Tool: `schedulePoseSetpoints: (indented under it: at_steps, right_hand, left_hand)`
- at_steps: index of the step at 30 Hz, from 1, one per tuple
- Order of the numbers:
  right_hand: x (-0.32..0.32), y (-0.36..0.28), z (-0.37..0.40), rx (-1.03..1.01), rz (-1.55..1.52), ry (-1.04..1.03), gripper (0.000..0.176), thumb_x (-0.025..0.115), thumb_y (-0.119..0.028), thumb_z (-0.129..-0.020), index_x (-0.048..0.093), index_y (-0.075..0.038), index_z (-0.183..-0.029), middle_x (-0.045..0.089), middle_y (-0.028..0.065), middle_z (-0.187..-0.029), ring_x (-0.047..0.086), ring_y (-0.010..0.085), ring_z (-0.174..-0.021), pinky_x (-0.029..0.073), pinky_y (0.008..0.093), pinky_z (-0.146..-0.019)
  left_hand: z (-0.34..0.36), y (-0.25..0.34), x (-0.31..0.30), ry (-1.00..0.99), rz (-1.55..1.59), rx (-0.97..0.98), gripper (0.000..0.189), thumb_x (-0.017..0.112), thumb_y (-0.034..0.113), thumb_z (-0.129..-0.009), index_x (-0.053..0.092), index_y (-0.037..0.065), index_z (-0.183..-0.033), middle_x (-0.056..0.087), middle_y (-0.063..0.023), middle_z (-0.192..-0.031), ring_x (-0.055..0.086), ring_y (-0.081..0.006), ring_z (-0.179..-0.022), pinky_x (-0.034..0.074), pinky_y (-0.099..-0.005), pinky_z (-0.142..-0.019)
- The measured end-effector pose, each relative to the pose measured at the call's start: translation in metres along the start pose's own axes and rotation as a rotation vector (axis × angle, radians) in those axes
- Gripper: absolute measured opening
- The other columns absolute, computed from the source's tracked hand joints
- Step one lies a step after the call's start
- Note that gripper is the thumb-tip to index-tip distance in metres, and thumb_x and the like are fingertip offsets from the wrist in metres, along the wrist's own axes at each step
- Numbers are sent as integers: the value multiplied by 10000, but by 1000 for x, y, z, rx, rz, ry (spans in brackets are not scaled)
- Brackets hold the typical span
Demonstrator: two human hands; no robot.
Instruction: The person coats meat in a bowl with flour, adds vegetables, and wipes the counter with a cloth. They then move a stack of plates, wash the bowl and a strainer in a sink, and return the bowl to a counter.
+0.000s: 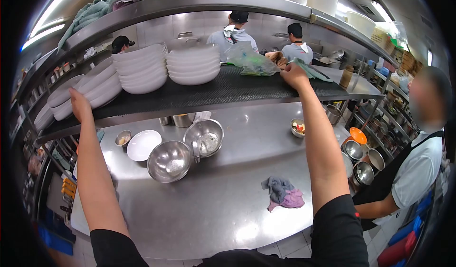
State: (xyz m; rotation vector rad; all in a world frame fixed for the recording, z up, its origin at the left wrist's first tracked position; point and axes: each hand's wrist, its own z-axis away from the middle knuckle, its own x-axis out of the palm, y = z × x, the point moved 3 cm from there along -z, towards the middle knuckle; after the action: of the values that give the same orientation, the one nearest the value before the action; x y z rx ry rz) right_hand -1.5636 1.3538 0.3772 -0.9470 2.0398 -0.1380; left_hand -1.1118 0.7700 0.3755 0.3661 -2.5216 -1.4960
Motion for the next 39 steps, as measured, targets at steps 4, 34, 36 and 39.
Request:
schedulePoseSetpoints:
  at_steps: [4,34,36,39]
  right_hand:
    - [4,22,-12,-14,-243,56,327,709,-316,-774,650,-8,-864,686,130,-753,664,258,-705,508,351,-681]
    - [10,31,-11,23,-695,22,196,673,-164,-850,661,23,-906,691,73,-801,664,146,-697,513,267,-654]
    - [11,33,-11,29,-621,31,215,674,-185,-852,661,23,-904,689,72,-784,661,145,-690,508,271,-653]
    - [14,37,-16,6,-534,29,254,675,-226,-855,658,24,-898,685,73,-756,653,142,-676,498,279,-647]
  left_hand:
    - [-4,-2,2,8,1,21,836,168,689,-919,477,64,-1381,486,-210,-1392,401,-434,-1305,282,-439,-1099]
    - [6,6,-2,42,-84,62,830,140,657,-935,537,35,-1315,521,-236,-1341,441,-449,-1267,310,-461,-1077]
    - [4,6,-1,53,-83,66,835,138,659,-933,539,33,-1313,526,-242,-1333,445,-450,-1264,314,-463,-1074]
    - [1,4,-1,33,-90,23,843,138,667,-929,544,32,-1308,524,-254,-1329,445,-452,-1263,312,-464,-1076]
